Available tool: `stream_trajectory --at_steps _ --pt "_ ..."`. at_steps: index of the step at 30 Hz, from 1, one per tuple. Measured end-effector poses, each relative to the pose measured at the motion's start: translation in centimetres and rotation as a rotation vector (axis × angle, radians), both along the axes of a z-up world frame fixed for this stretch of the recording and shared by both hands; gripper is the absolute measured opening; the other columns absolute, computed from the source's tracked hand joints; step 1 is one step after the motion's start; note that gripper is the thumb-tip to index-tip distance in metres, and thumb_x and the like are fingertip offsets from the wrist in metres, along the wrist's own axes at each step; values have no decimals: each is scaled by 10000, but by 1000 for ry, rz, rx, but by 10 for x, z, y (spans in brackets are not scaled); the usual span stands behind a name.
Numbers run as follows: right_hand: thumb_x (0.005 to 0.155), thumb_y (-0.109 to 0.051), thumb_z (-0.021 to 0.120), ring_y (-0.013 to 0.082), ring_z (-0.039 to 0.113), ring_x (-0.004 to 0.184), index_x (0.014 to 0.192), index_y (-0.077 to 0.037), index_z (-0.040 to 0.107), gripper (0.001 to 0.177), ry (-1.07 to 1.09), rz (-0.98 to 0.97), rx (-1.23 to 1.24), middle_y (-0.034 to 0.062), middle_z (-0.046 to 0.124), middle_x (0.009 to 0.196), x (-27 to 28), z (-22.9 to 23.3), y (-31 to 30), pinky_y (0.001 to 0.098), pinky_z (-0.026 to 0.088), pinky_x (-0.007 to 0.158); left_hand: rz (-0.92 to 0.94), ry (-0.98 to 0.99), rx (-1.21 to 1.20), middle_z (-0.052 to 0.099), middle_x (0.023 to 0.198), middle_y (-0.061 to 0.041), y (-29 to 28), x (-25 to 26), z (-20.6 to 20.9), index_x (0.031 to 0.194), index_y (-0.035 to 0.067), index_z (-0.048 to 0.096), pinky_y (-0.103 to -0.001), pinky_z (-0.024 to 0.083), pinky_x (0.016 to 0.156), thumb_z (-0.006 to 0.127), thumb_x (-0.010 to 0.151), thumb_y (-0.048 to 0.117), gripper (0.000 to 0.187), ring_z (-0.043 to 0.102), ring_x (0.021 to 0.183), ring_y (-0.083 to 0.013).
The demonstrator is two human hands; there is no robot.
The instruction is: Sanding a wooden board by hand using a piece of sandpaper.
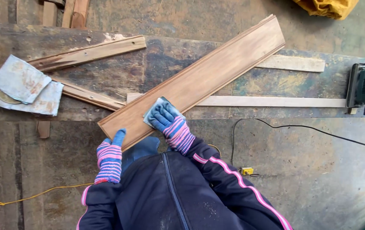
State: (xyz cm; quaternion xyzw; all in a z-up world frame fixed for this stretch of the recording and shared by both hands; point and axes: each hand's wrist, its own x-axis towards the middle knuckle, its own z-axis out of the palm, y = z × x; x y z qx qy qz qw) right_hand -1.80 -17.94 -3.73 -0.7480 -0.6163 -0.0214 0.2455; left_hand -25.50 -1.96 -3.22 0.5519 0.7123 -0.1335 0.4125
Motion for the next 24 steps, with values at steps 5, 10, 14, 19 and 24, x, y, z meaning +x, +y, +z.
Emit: stream_trajectory --at_steps 5,10,14,19,24 --pt "823 -40 594 370 425 1504 1480 -98 519 664 30 -6 -100 184 497 1564 145 -7 -39 489 268 1309 126 -92 74 751 1118 -212 -8 -7 -22 1160 -5 737 -462 518 908 752 765 696 805 707 1005 -343" --pt "928 -58 590 236 413 1536 1513 -190 554 601 -6 -335 -142 53 482 1625 248 -84 -91 391 262 1359 203 15 153 723 1136 -236 -27 3 -6 1201 -20 726 -477 508 899 779 844 673 781 670 991 -349" --pt "901 -31 488 257 437 1443 1560 -119 468 664 187 -34 -81 92 471 1626 174 -61 -58 487 271 1331 488 -230 213 749 1111 -143 -35 9 -24 1228 9 711 -412 531 884 802 797 615 749 683 961 -244" --pt "864 -42 611 303 319 1585 1515 -156 510 668 60 277 -9 87 409 1640 171 4 -57 515 223 1353 502 -169 252 736 1110 -134 -40 2 -28 1224 -1 701 -405 517 882 826 805 615 755 680 969 -216" --pt "754 39 519 413 408 1495 1397 -62 623 659 66 -120 -120 205 538 1517 270 13 -100 512 293 1292 525 -165 269 736 1084 -126 -42 7 -19 1209 -1 707 -386 509 857 824 831 611 729 674 932 -194"
